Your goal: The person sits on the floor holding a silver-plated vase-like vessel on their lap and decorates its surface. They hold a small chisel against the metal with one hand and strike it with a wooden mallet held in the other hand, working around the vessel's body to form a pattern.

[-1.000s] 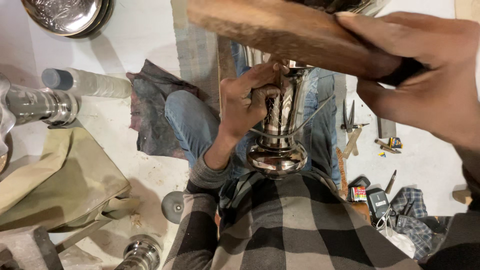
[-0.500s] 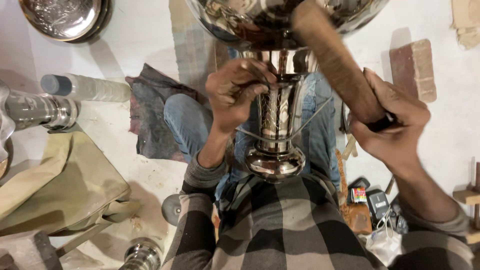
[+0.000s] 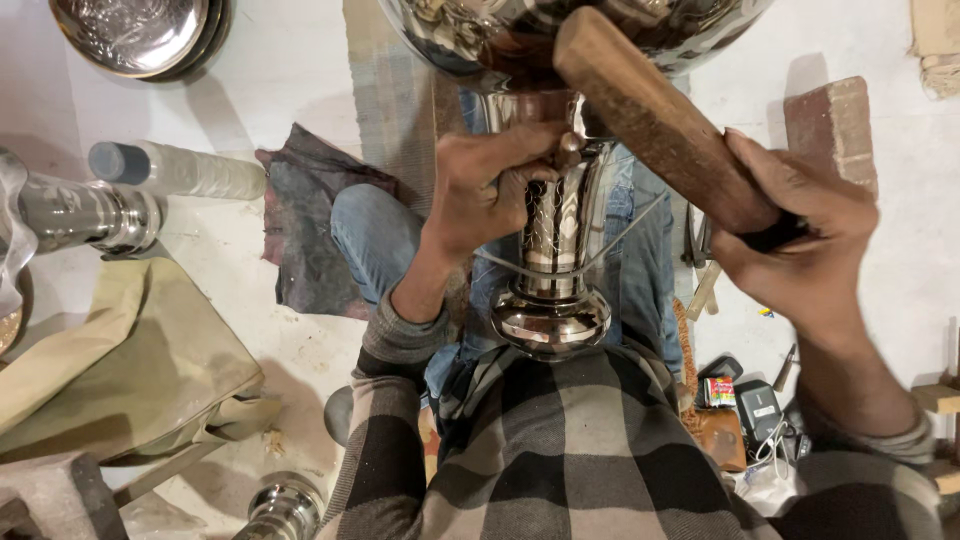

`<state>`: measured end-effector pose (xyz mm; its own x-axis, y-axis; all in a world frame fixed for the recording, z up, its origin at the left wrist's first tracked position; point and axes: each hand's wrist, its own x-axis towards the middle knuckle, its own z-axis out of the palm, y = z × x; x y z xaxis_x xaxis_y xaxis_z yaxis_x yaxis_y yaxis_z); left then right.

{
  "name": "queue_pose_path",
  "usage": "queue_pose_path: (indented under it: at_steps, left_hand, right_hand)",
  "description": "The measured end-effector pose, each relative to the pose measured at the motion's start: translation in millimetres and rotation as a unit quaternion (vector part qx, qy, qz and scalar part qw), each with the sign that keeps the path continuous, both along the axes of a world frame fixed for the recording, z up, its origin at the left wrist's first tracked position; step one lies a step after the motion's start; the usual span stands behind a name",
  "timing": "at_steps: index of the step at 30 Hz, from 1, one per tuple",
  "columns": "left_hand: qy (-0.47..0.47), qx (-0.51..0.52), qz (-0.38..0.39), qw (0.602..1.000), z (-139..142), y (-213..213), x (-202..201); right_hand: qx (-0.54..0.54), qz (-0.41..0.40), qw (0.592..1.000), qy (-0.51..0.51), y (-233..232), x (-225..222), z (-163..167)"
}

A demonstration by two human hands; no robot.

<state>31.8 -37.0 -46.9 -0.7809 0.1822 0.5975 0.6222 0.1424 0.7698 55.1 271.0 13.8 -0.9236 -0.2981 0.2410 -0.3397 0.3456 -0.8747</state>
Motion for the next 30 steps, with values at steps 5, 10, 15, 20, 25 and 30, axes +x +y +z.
queue_pose_path:
  at_steps: [5, 10, 15, 20, 25, 30]
  left_hand:
    - [-0.006, 0.020, 0.012, 1.000, 1.1, 0.4, 3.3]
    - [-0.006, 0.169, 0.124, 0.978, -8.6, 27.3, 21.6]
    - [-0.056, 0.298, 0.163, 0.939, -28.0, 43.5, 32.1]
    - [-0.061, 0.320, 0.158, 0.932, -34.7, 42.0, 26.9]
    - [-0.041, 0.168, 0.188, 0.967, -23.7, 26.6, 24.6]
    - [-0.073, 0.094, 0.096, 0.988, -7.8, 10.7, 17.3]
  right_hand:
    - [0.016, 0.027, 0.999, 0.035, 9.5, -7.9, 32.1]
    - [0.058, 0.041, 0.996, 0.063, 7.1, -8.3, 45.0]
    - [0.140, 0.059, 0.985, 0.079, -15.6, -16.3, 62.0]
    - [0.196, 0.126, 0.964, 0.128, -41.2, -26.4, 97.2]
    - [0.314, 0.137, 0.924, 0.167, -62.3, -30.9, 119.2]
    - [0.304, 0.116, 0.938, 0.122, -65.3, -32.3, 116.6]
